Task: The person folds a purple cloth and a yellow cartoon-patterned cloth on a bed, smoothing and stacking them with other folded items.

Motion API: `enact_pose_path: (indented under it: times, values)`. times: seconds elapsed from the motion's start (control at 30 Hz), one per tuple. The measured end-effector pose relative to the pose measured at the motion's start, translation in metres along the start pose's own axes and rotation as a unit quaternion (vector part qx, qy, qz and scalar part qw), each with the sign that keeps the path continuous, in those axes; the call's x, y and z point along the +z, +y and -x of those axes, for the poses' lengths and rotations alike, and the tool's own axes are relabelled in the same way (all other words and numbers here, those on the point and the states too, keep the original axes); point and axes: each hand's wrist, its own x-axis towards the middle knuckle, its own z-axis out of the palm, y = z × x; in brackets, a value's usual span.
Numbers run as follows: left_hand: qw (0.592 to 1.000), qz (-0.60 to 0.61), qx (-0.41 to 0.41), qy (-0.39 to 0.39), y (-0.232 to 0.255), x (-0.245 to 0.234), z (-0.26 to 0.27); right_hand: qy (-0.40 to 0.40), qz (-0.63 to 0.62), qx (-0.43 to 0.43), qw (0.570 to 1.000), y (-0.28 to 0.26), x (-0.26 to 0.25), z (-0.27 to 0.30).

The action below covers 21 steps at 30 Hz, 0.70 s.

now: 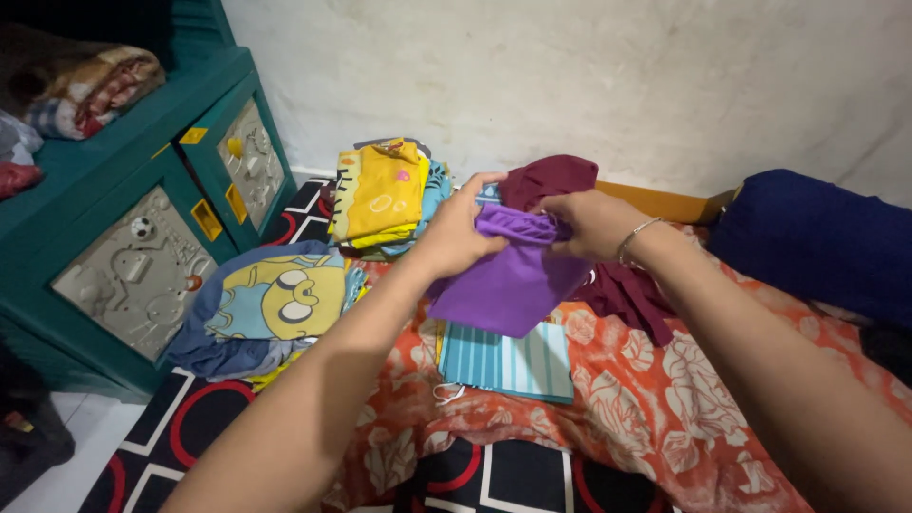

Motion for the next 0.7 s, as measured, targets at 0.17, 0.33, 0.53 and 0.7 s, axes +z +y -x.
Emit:
enact_pose_path:
  times: [0.17, 0.33, 0.53, 0.7]
  values:
    - [0.995, 0.078, 0.054, -0.010, 0.021, 0.010, 0.006, 0.010, -0.089, -0.008, 0.996, -0.015, -0.014, 0.012]
    - [0.998, 0.022, 0.052, -0.001, 0.002, 0.003, 0.001, 0.007, -0.124, 0.012, 0.992, -0.017, -0.033, 0.018]
    - [0.998, 0.008, 0.003, -0.066, 0.024, -0.004, 0.016, 0.005, -0.158, 0.003, 0.987, -0.024, -0.035, 0.022]
    - [0.990, -0.119, -0.044, -0.055, 0.039, -0.012, 0.021, 0.011, -0.140, -0.016, 0.990, -0.022, -0.045, 0.031]
